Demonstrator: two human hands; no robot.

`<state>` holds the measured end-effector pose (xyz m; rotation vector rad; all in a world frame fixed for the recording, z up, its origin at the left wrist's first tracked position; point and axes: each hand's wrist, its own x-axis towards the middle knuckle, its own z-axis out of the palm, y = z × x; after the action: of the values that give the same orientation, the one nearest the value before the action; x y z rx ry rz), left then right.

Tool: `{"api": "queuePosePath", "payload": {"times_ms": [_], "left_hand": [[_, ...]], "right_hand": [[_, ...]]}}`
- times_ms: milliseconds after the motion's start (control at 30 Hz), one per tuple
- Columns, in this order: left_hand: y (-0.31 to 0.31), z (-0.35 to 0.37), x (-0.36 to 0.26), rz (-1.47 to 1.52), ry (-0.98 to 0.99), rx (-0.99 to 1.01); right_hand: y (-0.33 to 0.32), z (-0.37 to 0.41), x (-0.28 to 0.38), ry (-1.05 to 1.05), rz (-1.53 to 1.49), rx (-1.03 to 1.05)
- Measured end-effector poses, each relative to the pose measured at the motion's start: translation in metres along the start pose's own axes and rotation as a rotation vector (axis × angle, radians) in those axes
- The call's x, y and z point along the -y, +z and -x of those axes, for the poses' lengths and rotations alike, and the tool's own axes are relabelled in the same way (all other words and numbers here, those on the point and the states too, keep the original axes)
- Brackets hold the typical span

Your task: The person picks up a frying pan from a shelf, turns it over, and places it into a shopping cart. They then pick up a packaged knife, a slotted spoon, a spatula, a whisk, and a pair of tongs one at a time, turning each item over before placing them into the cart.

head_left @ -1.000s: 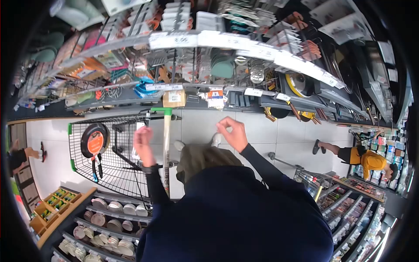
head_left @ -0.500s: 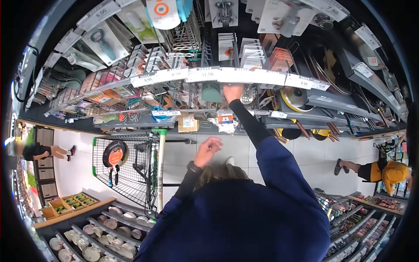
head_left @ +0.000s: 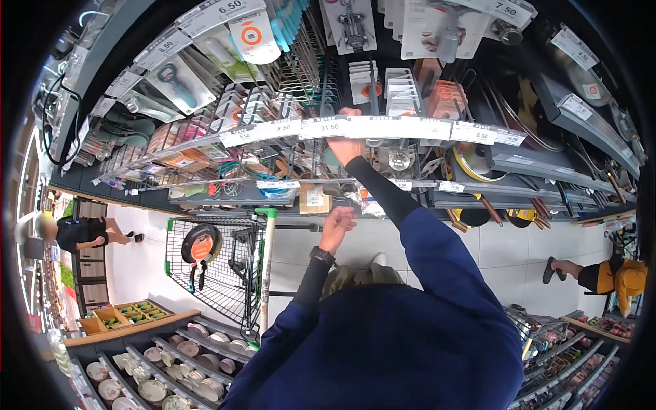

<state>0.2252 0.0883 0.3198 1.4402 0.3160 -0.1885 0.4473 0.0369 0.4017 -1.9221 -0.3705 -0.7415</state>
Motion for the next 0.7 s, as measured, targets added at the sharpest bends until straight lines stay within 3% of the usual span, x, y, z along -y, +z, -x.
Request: {"api": "queuePosePath", "payload": {"times_ms": [400, 500, 567, 600, 633, 667, 700], "left_hand": [[-0.018, 0.003, 0.016, 0.047, -0.03, -0.087], [-0.023, -0.001, 0.02, 0.07, -0.064, -0.115], [-0.031, -0.007, 0.041, -0.079, 0.065, -0.16], [-0.03, -0.004, 0.038, -0.072, 0.065, -0.158], [-0.03, -0.002, 0.036, -0.292, 0.186, -0.266], [-0.03, 0.001, 0.033, -0.513, 0.306, -0.375], [-0.031, 0.008, 0.025, -0.508, 0.305, -0.374]], "right_hand": [[0.009, 0.012, -0.01, -0.099, 0.048, -0.018], [0.006, 0.029, -0.016, -0.026, 0.055, 0.114], [-0.011, 0.028, -0.001, 0.13, 0.076, 0.352], [-0.012, 0.024, 0.004, -0.048, -0.114, 0.185], [-0.018, 0.024, 0.008, -0.05, -0.109, 0.187], [-0.025, 0.026, 0.013, 0.09, -0.169, 0.335], [-0.036, 0.026, 0.026, 0.233, -0.229, 0.482]]}}
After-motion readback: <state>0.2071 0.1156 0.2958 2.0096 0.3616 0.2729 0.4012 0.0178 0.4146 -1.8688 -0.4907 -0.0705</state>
